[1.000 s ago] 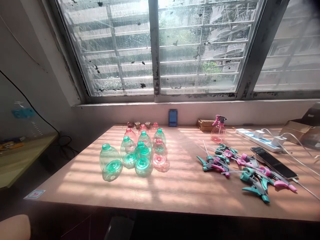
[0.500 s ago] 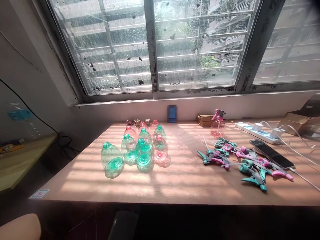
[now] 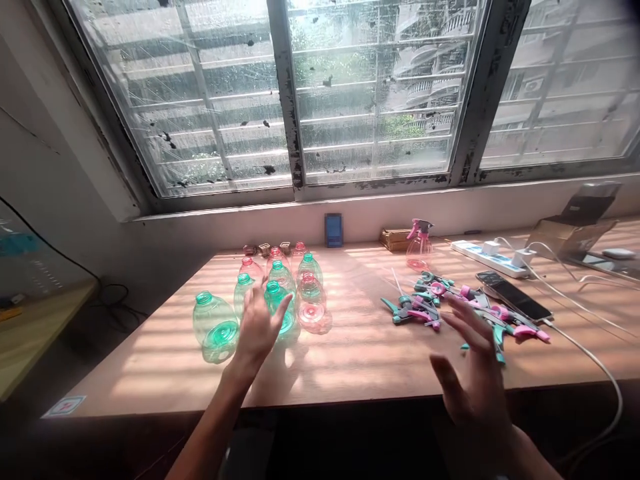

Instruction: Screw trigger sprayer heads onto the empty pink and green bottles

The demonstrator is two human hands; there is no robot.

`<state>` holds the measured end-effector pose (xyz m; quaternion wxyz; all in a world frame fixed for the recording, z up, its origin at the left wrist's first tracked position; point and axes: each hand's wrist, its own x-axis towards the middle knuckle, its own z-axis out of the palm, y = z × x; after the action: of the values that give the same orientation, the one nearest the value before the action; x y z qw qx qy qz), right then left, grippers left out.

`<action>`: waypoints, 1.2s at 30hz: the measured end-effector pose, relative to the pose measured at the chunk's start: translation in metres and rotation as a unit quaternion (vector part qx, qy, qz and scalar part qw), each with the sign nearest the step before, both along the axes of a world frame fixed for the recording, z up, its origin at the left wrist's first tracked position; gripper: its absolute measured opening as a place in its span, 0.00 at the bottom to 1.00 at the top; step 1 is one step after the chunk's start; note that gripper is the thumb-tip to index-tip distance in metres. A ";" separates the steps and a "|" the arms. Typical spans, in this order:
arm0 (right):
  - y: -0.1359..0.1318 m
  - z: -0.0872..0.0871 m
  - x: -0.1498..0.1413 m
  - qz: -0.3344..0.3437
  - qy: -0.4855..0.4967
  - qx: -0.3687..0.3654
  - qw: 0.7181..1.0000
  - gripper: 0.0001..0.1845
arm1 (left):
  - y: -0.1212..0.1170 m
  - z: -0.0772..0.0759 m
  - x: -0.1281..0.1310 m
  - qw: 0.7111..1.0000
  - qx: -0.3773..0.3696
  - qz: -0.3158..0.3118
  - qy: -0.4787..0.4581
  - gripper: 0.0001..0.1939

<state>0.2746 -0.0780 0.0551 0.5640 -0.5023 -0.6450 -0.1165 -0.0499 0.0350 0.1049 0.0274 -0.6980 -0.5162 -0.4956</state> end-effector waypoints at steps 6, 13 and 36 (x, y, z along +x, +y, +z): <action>0.054 -0.037 0.019 -0.030 -0.058 -0.130 0.989 0.18 | -0.021 -0.031 -0.011 0.999 -0.051 0.007 0.005 0.30; 0.078 -0.072 0.044 -0.184 -0.142 -0.208 0.950 0.30 | -0.069 -0.055 -0.012 0.953 -0.231 -0.110 -0.160 0.36; 0.028 -0.014 0.123 -0.284 -0.050 -0.126 0.949 0.21 | -0.048 -0.048 0.040 0.814 -0.327 -0.326 -0.353 0.40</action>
<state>0.3978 -0.0497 0.0413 0.4069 -0.7249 -0.5126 -0.2149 -0.0102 -0.0134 0.0565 -0.5493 -0.5702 -0.3643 -0.4903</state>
